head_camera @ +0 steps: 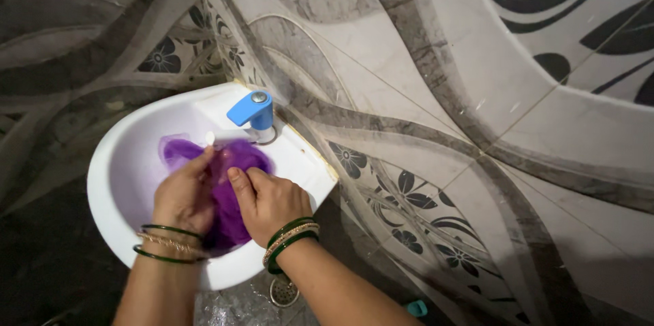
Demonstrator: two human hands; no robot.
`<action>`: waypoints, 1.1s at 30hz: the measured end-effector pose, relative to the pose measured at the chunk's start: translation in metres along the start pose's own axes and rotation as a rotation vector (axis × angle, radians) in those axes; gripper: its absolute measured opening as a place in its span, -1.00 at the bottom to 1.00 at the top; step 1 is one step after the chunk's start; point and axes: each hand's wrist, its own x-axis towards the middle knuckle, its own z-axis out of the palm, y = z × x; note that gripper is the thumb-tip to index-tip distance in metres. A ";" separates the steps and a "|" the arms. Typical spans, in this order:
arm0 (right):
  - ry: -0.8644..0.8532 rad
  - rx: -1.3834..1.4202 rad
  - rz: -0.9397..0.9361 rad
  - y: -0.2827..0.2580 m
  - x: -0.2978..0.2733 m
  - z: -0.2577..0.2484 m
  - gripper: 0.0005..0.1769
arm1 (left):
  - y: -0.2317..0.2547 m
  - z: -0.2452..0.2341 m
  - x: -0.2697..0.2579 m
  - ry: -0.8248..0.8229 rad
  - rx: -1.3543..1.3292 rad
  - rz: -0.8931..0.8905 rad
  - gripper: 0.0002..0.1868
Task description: The person washes a purple mesh loofah in a small sink by hand, turning it over and rubbing it under water from a tap.
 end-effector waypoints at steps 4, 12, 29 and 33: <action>0.000 -0.024 0.007 0.000 0.000 0.002 -0.39 | -0.007 0.009 -0.010 0.020 -0.211 -0.184 -0.79; 0.036 0.000 0.001 -0.001 0.000 0.004 -0.40 | -0.005 0.011 -0.005 0.007 -0.197 -0.203 -0.79; 0.029 -0.032 0.015 0.000 -0.003 0.005 -0.39 | 0.001 0.017 -0.026 0.027 -0.256 -0.028 -0.89; 0.034 -0.020 0.010 -0.003 -0.003 0.003 -0.38 | 0.002 0.018 -0.037 -0.016 -0.227 0.003 -0.86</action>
